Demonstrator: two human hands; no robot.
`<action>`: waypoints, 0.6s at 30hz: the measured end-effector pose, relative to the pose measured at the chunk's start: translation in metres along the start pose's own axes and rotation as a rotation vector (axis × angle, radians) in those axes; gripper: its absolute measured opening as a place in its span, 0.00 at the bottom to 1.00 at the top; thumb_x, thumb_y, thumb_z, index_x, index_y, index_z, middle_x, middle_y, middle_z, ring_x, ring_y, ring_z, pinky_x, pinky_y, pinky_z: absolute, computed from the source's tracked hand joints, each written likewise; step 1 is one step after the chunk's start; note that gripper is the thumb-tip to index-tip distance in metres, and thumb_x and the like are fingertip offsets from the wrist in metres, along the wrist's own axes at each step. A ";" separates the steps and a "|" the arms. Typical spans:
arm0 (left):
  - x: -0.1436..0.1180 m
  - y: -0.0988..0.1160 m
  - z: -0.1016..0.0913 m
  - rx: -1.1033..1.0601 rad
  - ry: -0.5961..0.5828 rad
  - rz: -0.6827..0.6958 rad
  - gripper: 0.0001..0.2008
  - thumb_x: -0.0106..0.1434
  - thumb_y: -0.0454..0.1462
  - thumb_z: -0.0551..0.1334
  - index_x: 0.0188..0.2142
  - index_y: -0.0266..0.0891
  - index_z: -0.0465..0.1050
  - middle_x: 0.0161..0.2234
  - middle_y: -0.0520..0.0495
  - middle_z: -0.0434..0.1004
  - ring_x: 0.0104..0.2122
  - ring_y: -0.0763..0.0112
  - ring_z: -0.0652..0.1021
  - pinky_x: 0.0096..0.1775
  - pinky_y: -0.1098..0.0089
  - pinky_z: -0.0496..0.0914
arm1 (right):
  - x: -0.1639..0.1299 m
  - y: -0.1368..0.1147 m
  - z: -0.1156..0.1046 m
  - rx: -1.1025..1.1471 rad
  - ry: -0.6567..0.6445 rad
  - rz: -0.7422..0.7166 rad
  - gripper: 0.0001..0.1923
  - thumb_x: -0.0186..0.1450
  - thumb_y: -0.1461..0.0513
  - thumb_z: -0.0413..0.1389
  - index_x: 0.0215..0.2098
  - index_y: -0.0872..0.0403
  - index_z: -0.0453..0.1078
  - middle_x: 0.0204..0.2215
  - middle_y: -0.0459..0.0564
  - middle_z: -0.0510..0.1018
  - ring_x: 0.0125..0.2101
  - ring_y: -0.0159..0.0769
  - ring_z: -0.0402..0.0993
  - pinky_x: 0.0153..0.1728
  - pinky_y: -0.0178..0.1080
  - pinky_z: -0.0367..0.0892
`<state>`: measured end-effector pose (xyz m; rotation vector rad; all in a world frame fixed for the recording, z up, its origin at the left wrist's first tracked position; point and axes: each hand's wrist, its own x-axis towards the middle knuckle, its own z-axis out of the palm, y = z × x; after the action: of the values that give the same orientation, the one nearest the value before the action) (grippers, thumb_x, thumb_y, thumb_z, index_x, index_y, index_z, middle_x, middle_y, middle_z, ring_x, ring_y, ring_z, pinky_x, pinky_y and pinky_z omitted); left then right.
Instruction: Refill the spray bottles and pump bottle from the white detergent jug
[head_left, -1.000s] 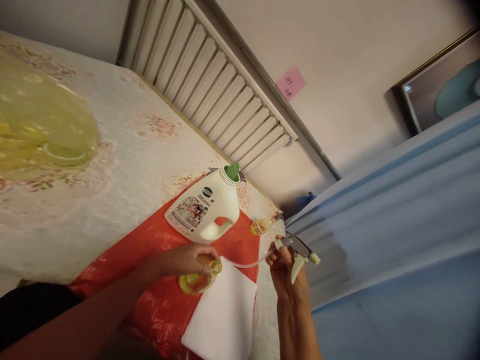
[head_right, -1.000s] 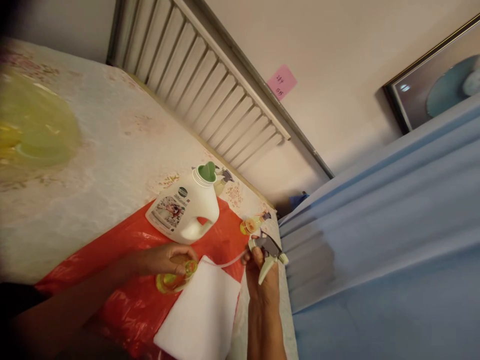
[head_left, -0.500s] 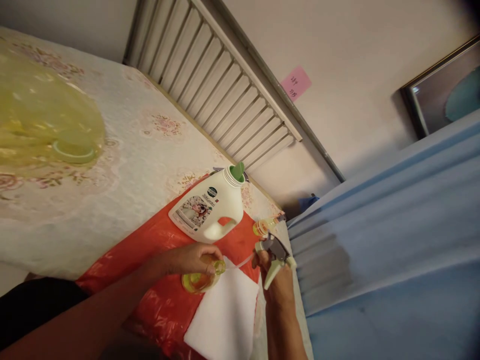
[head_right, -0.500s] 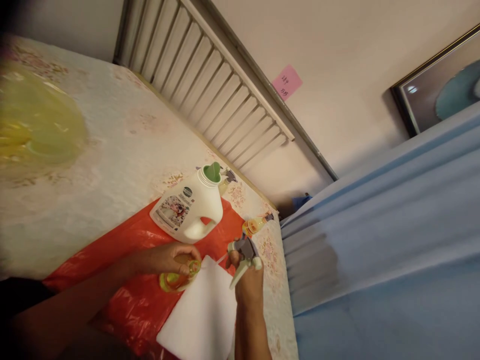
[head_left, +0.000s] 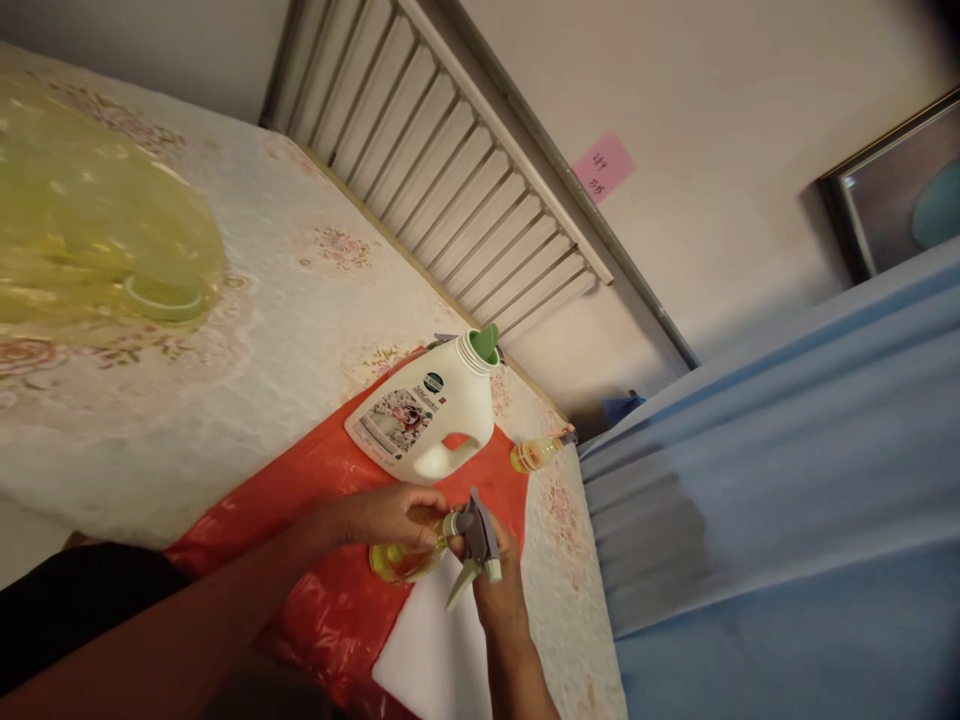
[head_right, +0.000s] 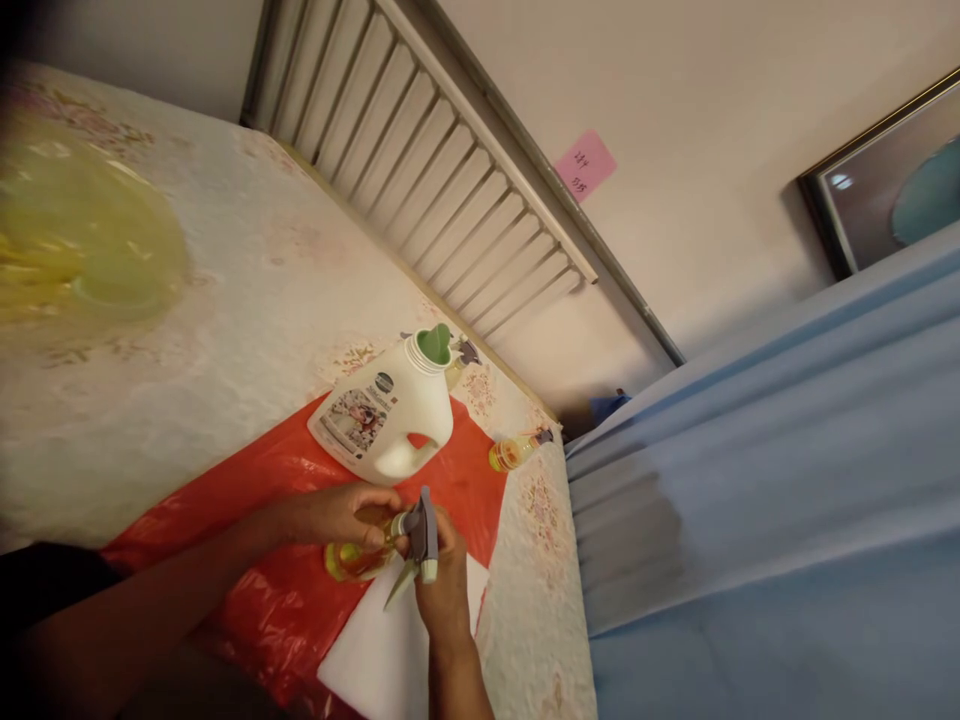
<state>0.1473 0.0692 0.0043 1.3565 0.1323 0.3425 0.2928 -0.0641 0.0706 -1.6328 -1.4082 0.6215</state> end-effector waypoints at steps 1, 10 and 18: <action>0.000 -0.001 0.000 0.008 -0.002 0.009 0.16 0.53 0.37 0.66 0.43 0.40 0.74 0.40 0.52 0.80 0.43 0.61 0.78 0.44 0.67 0.69 | 0.000 -0.001 0.000 -0.010 -0.008 -0.004 0.10 0.62 0.58 0.62 0.41 0.52 0.75 0.34 0.47 0.78 0.35 0.38 0.73 0.39 0.38 0.69; 0.001 -0.002 0.000 0.008 0.011 -0.002 0.16 0.51 0.37 0.66 0.41 0.41 0.74 0.38 0.54 0.79 0.42 0.63 0.78 0.43 0.69 0.70 | -0.002 -0.009 -0.001 -0.069 -0.043 -0.012 0.11 0.61 0.56 0.63 0.40 0.52 0.76 0.33 0.47 0.77 0.33 0.38 0.72 0.36 0.37 0.68; 0.001 -0.002 0.001 -0.018 0.014 0.002 0.16 0.50 0.37 0.67 0.40 0.40 0.73 0.37 0.53 0.78 0.41 0.62 0.77 0.42 0.68 0.69 | -0.001 -0.012 -0.001 -0.062 -0.057 -0.014 0.11 0.60 0.57 0.64 0.40 0.52 0.76 0.33 0.47 0.76 0.34 0.38 0.71 0.36 0.37 0.67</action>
<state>0.1490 0.0684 0.0024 1.3366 0.1393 0.3536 0.2871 -0.0658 0.0807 -1.6634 -1.4924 0.6264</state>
